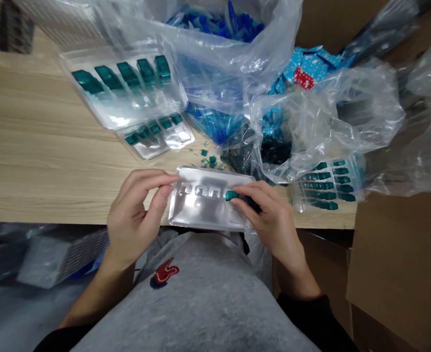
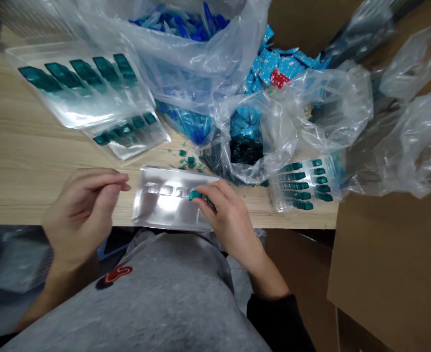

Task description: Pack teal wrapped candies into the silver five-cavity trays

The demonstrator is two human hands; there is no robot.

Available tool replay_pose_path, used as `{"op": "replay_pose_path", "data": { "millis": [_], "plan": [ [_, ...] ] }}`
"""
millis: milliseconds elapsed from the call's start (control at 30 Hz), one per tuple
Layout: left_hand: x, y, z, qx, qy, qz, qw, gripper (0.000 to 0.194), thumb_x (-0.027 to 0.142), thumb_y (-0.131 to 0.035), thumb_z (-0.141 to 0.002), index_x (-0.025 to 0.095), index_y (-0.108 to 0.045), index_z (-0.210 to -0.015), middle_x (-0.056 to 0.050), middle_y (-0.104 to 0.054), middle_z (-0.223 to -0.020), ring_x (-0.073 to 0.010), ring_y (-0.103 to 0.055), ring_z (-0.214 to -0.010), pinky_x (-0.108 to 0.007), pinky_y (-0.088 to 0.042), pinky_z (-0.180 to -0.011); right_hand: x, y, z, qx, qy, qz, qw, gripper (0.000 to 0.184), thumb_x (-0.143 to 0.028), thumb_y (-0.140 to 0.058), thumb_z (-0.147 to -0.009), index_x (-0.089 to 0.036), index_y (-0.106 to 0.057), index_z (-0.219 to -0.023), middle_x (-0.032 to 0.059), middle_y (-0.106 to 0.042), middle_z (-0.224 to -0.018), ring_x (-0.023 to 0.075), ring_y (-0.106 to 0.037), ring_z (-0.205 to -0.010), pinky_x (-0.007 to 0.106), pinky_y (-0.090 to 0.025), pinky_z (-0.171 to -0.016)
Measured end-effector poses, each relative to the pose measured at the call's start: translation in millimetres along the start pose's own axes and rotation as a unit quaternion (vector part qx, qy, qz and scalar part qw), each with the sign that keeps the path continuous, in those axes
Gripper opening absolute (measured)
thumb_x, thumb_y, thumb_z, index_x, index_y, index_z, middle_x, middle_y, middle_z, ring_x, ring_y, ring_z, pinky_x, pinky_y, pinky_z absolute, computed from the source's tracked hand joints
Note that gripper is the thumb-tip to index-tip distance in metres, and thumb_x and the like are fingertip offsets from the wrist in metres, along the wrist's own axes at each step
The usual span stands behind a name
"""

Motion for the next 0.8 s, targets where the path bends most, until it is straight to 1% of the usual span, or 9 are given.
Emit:
{"op": "replay_pose_path", "data": {
  "millis": [167, 233, 333, 400, 500, 567, 667, 733, 800],
  "plan": [
    [2, -3.2, -2, -0.035, -0.021, -0.013, 0.999, 0.023, 0.009, -0.057, -0.095, 0.024, -0.067, -0.110, -0.001, -0.067, -0.101, -0.0133, -0.064, -0.097, -0.030, -0.053, -0.087, -11, -11, 0, -0.047, -0.013, 0.130, 0.990, 0.019, -0.021, -0.051, -0.101, -0.012, -0.067, -0.105, 0.0105, -0.065, -0.094, 0.0215, -0.067, -0.084, 0.035, -0.057, -0.071],
    [3, -4.7, -4, -0.051, -0.034, -0.020, 0.998, 0.022, 0.008, -0.057, -0.094, 0.022, -0.067, -0.108, 0.000, -0.068, -0.101, -0.0129, -0.065, -0.098, -0.028, -0.053, -0.088, -10, -11, -3, -0.072, -0.029, 0.142, 0.987, 0.021, -0.020, -0.050, -0.101, -0.011, -0.069, -0.100, 0.0116, -0.064, -0.094, 0.0232, -0.066, -0.083, 0.037, -0.057, -0.071],
    [5, -6.2, -4, -0.081, -0.044, -0.026, 0.995, 0.022, 0.007, -0.057, -0.094, 0.021, -0.065, -0.109, 0.000, -0.067, -0.102, -0.0120, -0.065, -0.100, -0.025, -0.052, -0.090, -6, -3, -9, -0.088, -0.036, 0.051, 0.994, 0.017, -0.021, -0.060, -0.097, -0.013, -0.070, -0.107, 0.0089, -0.064, -0.095, 0.0206, -0.065, -0.085, 0.035, -0.057, -0.074],
    [9, -7.1, -4, -0.100, -0.048, -0.022, 0.994, 0.023, 0.006, -0.057, -0.094, 0.021, -0.064, -0.110, 0.001, -0.067, -0.103, -0.0105, -0.064, -0.101, -0.023, -0.051, -0.090, -5, 4, -11, -0.073, -0.044, -0.066, 0.994, 0.028, -0.020, -0.063, -0.095, -0.017, -0.066, -0.123, 0.0055, -0.065, -0.096, 0.0177, -0.064, -0.089, 0.034, -0.056, -0.081],
    [17, -10.1, -3, -0.117, -0.058, -0.006, 0.991, 0.024, 0.005, -0.057, -0.094, 0.020, -0.063, -0.111, 0.001, -0.066, -0.105, -0.0086, -0.063, -0.101, -0.019, -0.051, -0.090, -7, 5, -10, -0.063, -0.069, -0.228, 0.969, 0.047, -0.016, -0.059, -0.095, -0.025, -0.055, -0.140, 0.0027, -0.067, -0.102, 0.0145, -0.064, -0.093, 0.032, -0.056, -0.088],
    [24, -14.2, -4, -0.127, -0.070, 0.002, 0.989, 0.022, 0.007, -0.057, -0.095, 0.020, -0.062, -0.111, 0.001, -0.066, -0.105, -0.0091, -0.063, -0.102, -0.020, -0.051, -0.091, -11, -2, -7, -0.070, -0.074, -0.288, 0.952, 0.055, -0.017, -0.059, -0.095, -0.025, -0.047, -0.148, 0.0026, -0.068, -0.106, 0.0137, -0.064, -0.097, 0.032, -0.055, -0.095],
    [33, -21.1, -7, -0.140, -0.093, 0.005, 0.986, 0.018, 0.013, -0.059, -0.095, 0.021, -0.061, -0.112, -0.001, -0.064, -0.107, -0.0121, -0.064, -0.104, -0.025, -0.053, -0.092, -20, -12, -5, -0.064, -0.058, -0.286, 0.954, 0.064, -0.018, -0.057, -0.097, -0.026, -0.034, -0.156, 0.0049, -0.066, -0.127, 0.0148, -0.062, -0.116, 0.034, -0.046, -0.112],
    [35, -24.0, -10, -0.143, -0.105, -0.003, 0.984, 0.018, 0.017, -0.062, -0.094, 0.021, -0.060, -0.111, -0.002, -0.063, -0.109, -0.0146, -0.063, -0.105, -0.030, -0.055, -0.091, -25, -14, -5, -0.063, -0.030, -0.241, 0.968, 0.069, -0.016, -0.053, -0.098, -0.030, -0.024, -0.159, 0.0045, -0.053, -0.149, 0.0161, -0.056, -0.130, 0.035, -0.042, -0.117],
    [36, -25.1, -12, -0.145, -0.108, -0.010, 0.984, 0.018, 0.017, -0.063, -0.094, 0.021, -0.059, -0.110, -0.003, -0.062, -0.108, -0.0164, -0.063, -0.106, -0.032, -0.055, -0.091, -29, -13, -6, -0.069, 0.008, -0.192, 0.979, 0.074, -0.013, -0.050, -0.099, -0.033, -0.015, -0.161, 0.0023, -0.040, -0.160, 0.0159, -0.050, -0.138, 0.033, -0.043, -0.117]
  ]
}}
Point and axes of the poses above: each hand's wrist, its own z-axis away from the middle knuckle, its own y-axis out of the back of the hand, x = y × z, the point moved 2 cm from there along -z, towards the middle knuckle
